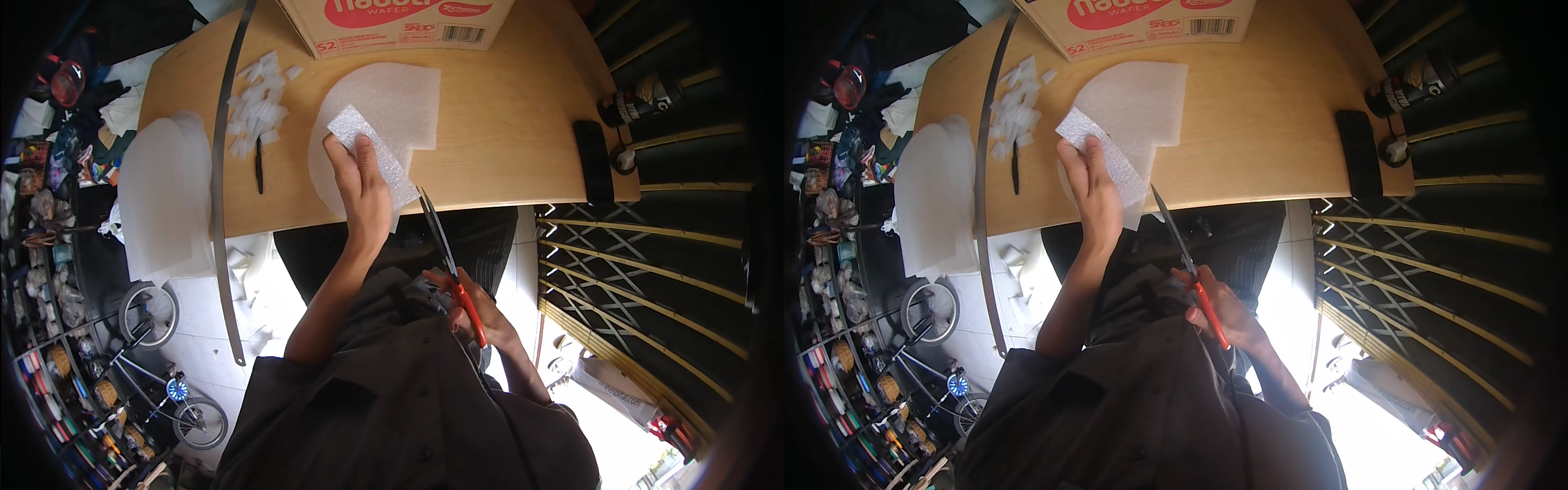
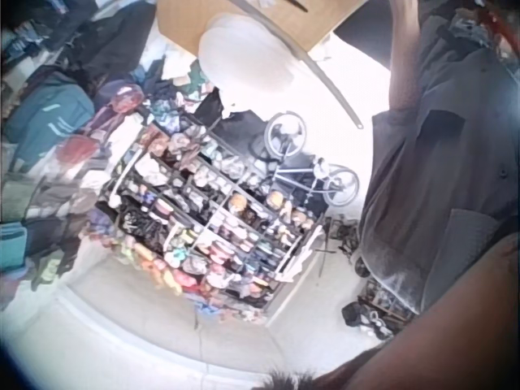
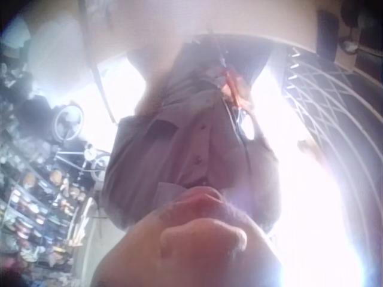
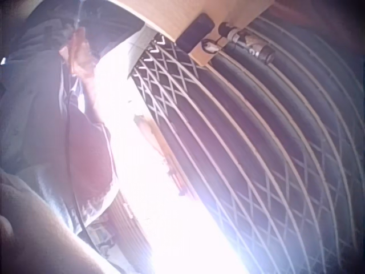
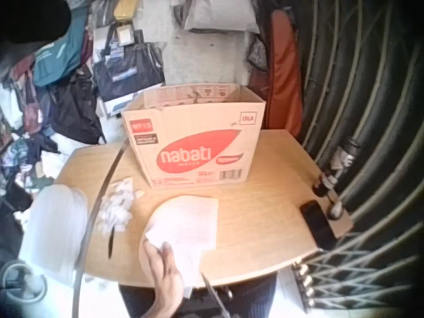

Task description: The person is cutting a semi-circular piece of white foam into smaller rectangular strips using scissors.

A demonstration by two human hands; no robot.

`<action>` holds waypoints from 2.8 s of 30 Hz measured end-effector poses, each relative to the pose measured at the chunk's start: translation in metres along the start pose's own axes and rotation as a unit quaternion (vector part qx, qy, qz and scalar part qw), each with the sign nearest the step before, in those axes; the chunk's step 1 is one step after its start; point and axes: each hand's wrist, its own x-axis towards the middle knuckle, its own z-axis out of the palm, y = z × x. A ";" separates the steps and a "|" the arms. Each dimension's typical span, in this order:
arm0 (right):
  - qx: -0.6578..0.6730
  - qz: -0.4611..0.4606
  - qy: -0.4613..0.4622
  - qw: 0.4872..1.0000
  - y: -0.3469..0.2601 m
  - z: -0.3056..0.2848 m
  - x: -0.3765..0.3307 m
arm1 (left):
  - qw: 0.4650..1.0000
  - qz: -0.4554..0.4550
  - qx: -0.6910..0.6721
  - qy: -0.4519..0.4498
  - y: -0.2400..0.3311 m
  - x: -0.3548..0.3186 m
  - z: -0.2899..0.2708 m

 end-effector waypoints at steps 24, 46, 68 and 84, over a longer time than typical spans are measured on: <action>-0.025 0.029 0.022 0.999 -0.008 0.025 0.015 | 0.992 0.102 -0.031 -0.063 -0.014 -0.024 -0.013; -0.070 0.006 0.076 0.995 -0.022 0.054 0.040 | 0.961 -0.163 -0.213 -0.072 -0.001 -0.037 -0.067; -0.086 0.008 0.136 0.987 -0.022 0.057 0.045 | 0.954 -0.163 -0.241 -0.072 -0.004 -0.033 -0.057; -0.081 0.027 0.119 0.989 -0.019 0.051 0.046 | 0.952 -0.189 -0.198 -0.135 -0.010 -0.030 -0.052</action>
